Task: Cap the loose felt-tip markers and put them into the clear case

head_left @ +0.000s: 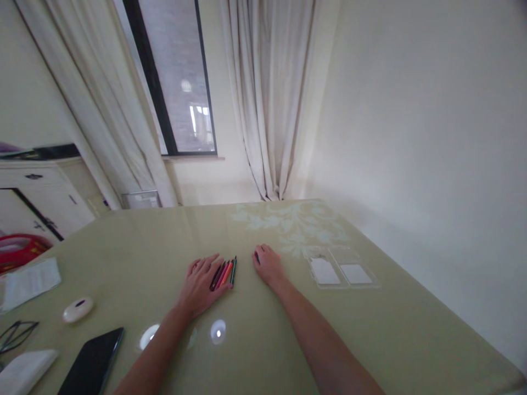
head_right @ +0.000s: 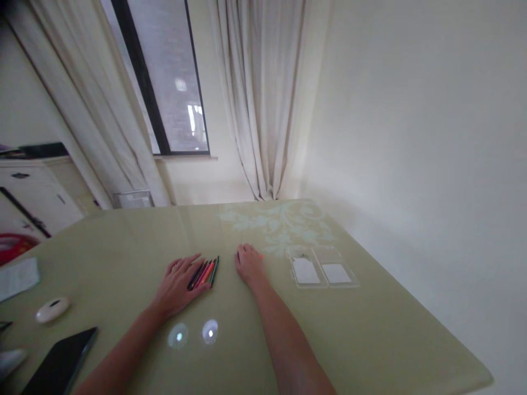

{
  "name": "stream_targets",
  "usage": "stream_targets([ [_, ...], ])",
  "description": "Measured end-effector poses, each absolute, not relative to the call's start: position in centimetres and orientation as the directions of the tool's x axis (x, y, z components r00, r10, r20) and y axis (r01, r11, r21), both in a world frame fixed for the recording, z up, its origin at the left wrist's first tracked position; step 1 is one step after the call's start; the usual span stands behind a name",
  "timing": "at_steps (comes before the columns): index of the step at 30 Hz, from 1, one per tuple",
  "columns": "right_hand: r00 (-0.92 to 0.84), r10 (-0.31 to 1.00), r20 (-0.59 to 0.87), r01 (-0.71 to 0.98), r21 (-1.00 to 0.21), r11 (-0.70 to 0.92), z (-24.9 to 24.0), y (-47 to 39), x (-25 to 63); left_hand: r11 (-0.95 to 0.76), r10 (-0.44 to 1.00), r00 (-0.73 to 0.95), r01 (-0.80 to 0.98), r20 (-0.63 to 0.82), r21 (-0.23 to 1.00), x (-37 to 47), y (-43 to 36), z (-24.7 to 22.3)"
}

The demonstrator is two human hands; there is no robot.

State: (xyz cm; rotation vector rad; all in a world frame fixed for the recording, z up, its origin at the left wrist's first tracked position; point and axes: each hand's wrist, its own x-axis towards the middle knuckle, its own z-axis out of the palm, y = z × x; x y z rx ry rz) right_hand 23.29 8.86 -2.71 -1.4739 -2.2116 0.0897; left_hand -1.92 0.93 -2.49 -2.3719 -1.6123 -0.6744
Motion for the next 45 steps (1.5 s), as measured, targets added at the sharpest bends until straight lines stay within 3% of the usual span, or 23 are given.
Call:
stream_targets([
  [6, -0.227, 0.860, 0.456, 0.830, -0.371, 0.416, -2.2, 8.6, 23.8, -0.274, 0.815, 0.185, 0.958, 0.549, 0.083, -1.8, 0.5, -2.8],
  [10, 0.035, 0.878, 0.478, 0.874, -0.441, 0.205, -1.9, 8.7, 24.3, 0.001, 0.816, -0.114, 0.981, 0.567, 0.195, -2.0, 0.1, -3.4],
  [12, 0.105, 0.896, 0.432, 0.868, -0.480, 0.130, -2.0, 8.9, 24.4, 0.024, 0.850, -0.157, 0.965, 0.504, 0.261, -2.2, 0.2, -3.9],
  [14, 0.064, 0.917, 0.394, 0.863, -0.483, 0.148, -2.2, 9.0, 24.3, -0.033, 0.884, -0.120, 0.949, 0.453, 0.315, -2.4, 0.4, -4.5],
  [19, -0.267, 0.888, 0.374, 0.815, -0.404, 0.415, -2.4, 8.6, 24.2, -0.161, 0.887, -0.026, 0.918, 0.460, 0.363, -2.9, 0.6, -4.9],
  [22, -0.380, 0.858, 0.345, 0.791, -0.361, 0.495, -2.3, 8.3, 24.2, -0.188, 0.839, -0.002, 0.937, 0.544, 0.294, -2.2, 0.4, -4.3],
  [26, -0.423, 0.842, 0.336, 0.784, -0.329, 0.526, -2.4, 8.2, 24.3, -0.275, 0.732, 0.132, 0.955, 0.668, 0.113, 1.2, -0.3, -3.2],
  [28, -0.450, 0.824, 0.344, 0.769, -0.320, 0.554, -2.6, 8.2, 24.3, -0.379, 0.704, 0.249, 0.924, 0.665, 0.056, 3.7, -0.9, -2.8],
  [32, -0.499, 0.797, 0.340, 0.719, -0.351, 0.600, -2.8, 8.2, 24.1, -0.572, 0.670, 0.419, 0.818, 0.613, 0.066, 7.3, -1.7, -2.6],
  [40, -0.386, 0.820, 0.422, 0.563, -0.596, 0.572, -3.1, 8.3, 24.5, -0.427, 0.767, 0.283, 0.895, 0.576, 0.128, 6.6, -1.8, -2.9],
  [45, -0.336, 0.820, 0.464, 0.557, -0.604, 0.570, -3.0, 8.0, 24.7, -0.351, 0.795, 0.246, 0.932, 0.555, 0.090, 6.4, -1.9, -2.8],
])
